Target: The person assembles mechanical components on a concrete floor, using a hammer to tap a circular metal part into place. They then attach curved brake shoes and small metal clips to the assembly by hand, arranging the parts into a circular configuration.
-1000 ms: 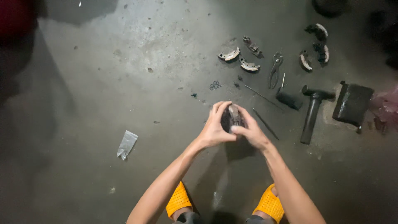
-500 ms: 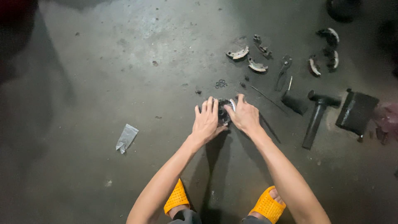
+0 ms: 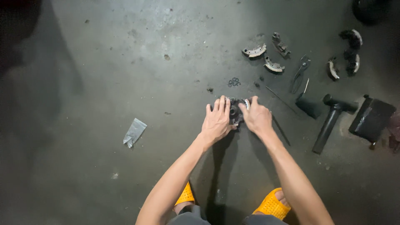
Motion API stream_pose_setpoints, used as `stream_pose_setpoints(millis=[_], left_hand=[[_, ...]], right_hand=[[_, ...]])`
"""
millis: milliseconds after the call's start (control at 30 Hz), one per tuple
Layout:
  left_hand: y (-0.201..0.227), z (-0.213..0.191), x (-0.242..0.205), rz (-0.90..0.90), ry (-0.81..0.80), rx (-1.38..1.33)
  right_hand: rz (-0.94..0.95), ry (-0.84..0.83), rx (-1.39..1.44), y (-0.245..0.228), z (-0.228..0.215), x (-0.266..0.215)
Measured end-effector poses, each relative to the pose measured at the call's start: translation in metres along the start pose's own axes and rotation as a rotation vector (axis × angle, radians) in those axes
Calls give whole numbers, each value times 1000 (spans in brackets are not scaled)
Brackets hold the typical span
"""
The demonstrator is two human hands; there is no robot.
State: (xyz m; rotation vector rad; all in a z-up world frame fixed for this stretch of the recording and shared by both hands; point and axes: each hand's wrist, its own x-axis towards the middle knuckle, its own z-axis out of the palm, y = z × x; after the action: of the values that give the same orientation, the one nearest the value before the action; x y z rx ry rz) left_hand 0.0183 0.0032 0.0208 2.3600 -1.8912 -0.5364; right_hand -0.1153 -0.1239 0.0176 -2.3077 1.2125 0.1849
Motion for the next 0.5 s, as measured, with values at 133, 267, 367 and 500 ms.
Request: stream_pose_setpoints(millis=[133, 267, 367, 500], left_hand=[[-2, -3, 1, 9, 13, 8], [-1, -2, 1, 1, 12, -29], [-2, 3, 2, -3, 23, -21], [-2, 14, 2, 12, 75, -20]], right_hand=[[83, 87, 125, 8, -28, -6], [48, 98, 216, 12, -19, -4], [-100, 159, 346, 20, 4, -1], [-174, 217, 507, 30, 21, 1]])
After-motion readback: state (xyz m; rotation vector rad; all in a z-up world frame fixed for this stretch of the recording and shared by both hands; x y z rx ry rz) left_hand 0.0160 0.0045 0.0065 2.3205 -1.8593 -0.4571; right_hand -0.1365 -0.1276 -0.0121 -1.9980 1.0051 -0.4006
